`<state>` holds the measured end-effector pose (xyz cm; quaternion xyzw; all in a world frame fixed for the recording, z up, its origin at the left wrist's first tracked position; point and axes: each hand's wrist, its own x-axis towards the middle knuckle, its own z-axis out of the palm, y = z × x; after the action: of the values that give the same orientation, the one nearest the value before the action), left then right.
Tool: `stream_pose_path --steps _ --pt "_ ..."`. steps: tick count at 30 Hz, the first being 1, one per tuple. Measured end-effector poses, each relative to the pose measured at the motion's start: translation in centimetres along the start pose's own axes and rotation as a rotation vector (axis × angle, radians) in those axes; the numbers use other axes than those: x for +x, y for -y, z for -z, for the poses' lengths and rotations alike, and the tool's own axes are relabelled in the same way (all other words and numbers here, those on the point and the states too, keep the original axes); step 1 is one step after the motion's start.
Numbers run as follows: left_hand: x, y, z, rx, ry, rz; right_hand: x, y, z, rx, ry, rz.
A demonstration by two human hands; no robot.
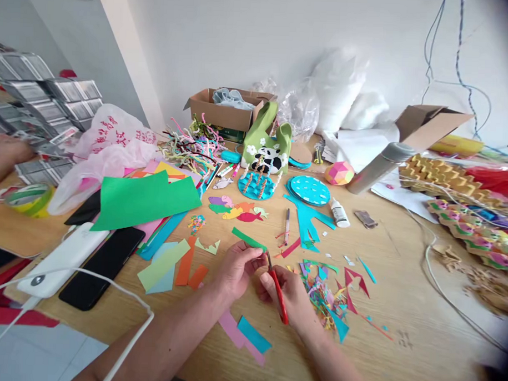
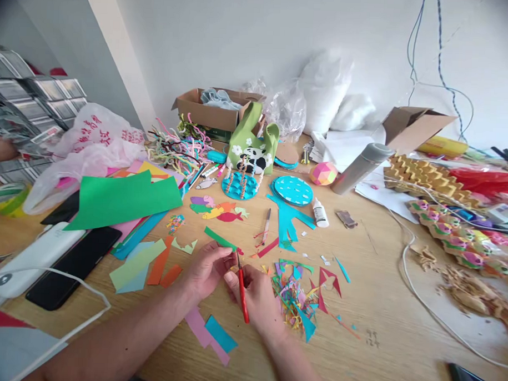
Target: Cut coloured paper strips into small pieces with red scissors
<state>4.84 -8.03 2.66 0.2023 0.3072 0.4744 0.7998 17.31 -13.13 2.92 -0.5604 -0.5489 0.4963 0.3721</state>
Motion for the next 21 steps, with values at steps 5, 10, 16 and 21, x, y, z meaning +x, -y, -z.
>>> stream_pose_path --steps 5,10,16,21 --pt "-0.16 0.72 0.49 0.029 0.017 0.018 0.07 -0.08 -0.2 0.082 0.036 -0.028" --pt "-0.48 0.47 0.51 0.063 0.047 0.036 0.31 -0.23 -0.38 0.165 0.067 -0.088" --pt "-0.7 0.13 0.55 0.087 0.074 0.03 0.36 -0.19 -0.28 0.223 0.138 -0.124" --pt "-0.56 0.11 0.81 0.167 0.1 -0.017 0.3 -0.25 -0.08 0.2 0.183 -0.142"
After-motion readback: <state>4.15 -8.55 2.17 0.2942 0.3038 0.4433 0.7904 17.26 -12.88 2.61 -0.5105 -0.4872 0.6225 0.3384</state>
